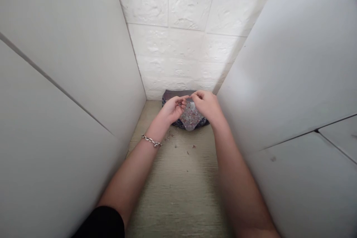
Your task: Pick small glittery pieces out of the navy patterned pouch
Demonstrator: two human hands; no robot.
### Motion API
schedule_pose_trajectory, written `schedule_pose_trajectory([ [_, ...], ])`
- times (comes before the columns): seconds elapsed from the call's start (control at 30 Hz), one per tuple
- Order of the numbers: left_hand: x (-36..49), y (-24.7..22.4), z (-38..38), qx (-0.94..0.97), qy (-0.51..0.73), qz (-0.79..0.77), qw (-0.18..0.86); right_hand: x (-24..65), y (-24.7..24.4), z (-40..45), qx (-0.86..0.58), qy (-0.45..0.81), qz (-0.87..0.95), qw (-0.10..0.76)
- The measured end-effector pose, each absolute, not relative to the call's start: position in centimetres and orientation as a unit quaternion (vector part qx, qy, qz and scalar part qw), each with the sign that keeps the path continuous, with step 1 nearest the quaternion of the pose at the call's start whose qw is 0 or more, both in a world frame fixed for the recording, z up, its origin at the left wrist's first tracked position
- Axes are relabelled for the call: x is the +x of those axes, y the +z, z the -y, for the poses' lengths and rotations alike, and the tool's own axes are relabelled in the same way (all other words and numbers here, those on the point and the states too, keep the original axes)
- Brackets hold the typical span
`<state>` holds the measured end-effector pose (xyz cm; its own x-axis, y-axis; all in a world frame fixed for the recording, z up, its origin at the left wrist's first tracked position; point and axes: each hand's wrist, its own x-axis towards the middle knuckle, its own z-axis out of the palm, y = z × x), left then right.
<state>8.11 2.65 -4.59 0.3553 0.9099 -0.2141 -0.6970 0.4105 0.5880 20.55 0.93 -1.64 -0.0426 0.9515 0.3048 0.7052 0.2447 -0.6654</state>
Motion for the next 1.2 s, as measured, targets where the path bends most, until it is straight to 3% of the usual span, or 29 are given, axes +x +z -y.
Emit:
schedule_pose_trajectory([
  [0.3,8.27,-4.74,-2.51,0.217,0.545,-0.244,0.772,20.70,-1.60,-0.88,-0.588,0.179,0.692,0.380],
  [0.7,8.06,-5.04,-2.53,0.243,0.499,-0.248,0.794,20.41,-1.59,-0.58,-0.541,0.198,0.722,0.383],
  [1.2,8.27,-5.19,-2.55,0.267,0.479,-0.260,0.794,20.30,-1.99,-0.52,-0.536,0.116,0.746,0.377],
])
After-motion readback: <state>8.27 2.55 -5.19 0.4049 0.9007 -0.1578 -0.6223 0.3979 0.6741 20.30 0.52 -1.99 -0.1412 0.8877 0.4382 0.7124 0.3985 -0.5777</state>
